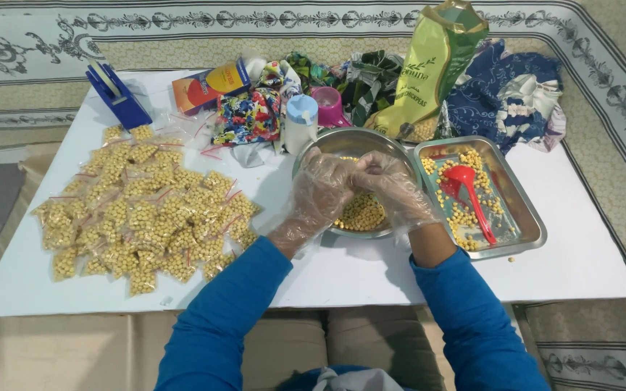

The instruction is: Processing nuts by transferring them from a tray to a bowl using a spoon, adding a liquid from a squeeze bottle, and mixing them by hand.

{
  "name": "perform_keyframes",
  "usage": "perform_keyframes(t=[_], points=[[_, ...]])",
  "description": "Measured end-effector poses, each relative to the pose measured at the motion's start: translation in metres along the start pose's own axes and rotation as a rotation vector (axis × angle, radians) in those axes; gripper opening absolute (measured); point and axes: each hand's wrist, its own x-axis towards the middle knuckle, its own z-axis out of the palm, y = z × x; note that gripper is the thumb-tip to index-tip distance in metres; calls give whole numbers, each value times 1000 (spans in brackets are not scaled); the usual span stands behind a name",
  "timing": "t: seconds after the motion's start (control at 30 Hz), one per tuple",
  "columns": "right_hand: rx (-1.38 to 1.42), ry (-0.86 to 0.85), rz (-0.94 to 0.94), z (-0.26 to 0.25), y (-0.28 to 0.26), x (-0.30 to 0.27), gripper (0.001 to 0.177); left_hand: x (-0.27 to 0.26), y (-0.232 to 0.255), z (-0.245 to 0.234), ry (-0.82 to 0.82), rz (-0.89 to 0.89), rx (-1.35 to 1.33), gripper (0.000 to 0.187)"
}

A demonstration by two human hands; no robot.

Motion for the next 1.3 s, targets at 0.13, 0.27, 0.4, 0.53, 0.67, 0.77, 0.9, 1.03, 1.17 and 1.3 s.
perform_keyframes(t=[0.13, 0.27, 0.4, 0.53, 0.67, 0.77, 0.9, 1.03, 1.17, 1.3], points=[[-75, 35, -47, 9, -13, -12, 26, -4, -7, 3, -48, 35, -24, 34], [-281, 35, -165, 8, -4, -8, 25, -9, -13, 8, -57, 65, 14, 25], [-310, 30, -174, 16, -28, -26, 24, -22, -31, 25, -105, -9, -204, 22], [-290, -28, -115, 10, -27, -19, 21, -15, -26, 14, -165, -179, -438, 27], [-22, -106, -55, -9, -7, 0, 18, -15, -28, 22, -138, -391, -958, 30], [-78, -17, -6, -11, -19, -5, 15, -8, -22, 18, -109, -395, -774, 27], [-330, 97, -222, -17, -16, -3, 24, -15, -32, 25, -65, -446, -735, 33], [-960, -25, -182, -18, -4, 5, 54, -12, -33, 26, -35, -547, -836, 31], [-1385, -323, -132, -3, -22, -2, 76, -24, -42, 42, -61, -599, -777, 29], [-1356, -408, -129, -18, 31, 20, 60, -27, -47, 46, -81, -631, -718, 22]])
